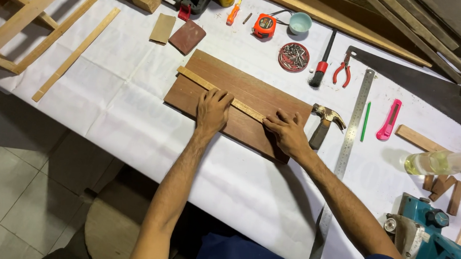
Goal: The recorder measures, marks, and sands wooden strips on a workbench to prepare them for assembly.
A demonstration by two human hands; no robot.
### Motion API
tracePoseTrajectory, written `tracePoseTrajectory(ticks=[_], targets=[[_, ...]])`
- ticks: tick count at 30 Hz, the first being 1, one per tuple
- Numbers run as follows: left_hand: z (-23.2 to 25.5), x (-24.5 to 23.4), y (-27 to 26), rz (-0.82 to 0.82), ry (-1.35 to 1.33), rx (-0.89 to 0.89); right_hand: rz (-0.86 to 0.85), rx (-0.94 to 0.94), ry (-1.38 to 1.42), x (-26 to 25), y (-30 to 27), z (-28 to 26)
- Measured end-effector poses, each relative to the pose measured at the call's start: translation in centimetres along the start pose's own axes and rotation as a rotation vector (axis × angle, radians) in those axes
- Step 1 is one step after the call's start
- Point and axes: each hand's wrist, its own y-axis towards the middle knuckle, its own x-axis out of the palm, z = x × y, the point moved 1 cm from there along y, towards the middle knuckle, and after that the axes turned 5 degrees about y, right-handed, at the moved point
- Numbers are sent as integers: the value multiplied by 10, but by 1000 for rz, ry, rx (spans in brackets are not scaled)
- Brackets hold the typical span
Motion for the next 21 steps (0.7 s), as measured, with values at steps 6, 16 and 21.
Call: tracePoseTrajectory(ticks=[6,16,21], targets=[[-3,7,2,-6,-6,-42,22,-28,-86,20,42,-15],[0,7,10,-35,19,-105,-97,-6,4,26,111,-36],[0,13,11,-100,95,-113,-62,-78,20,25,83,-15]])
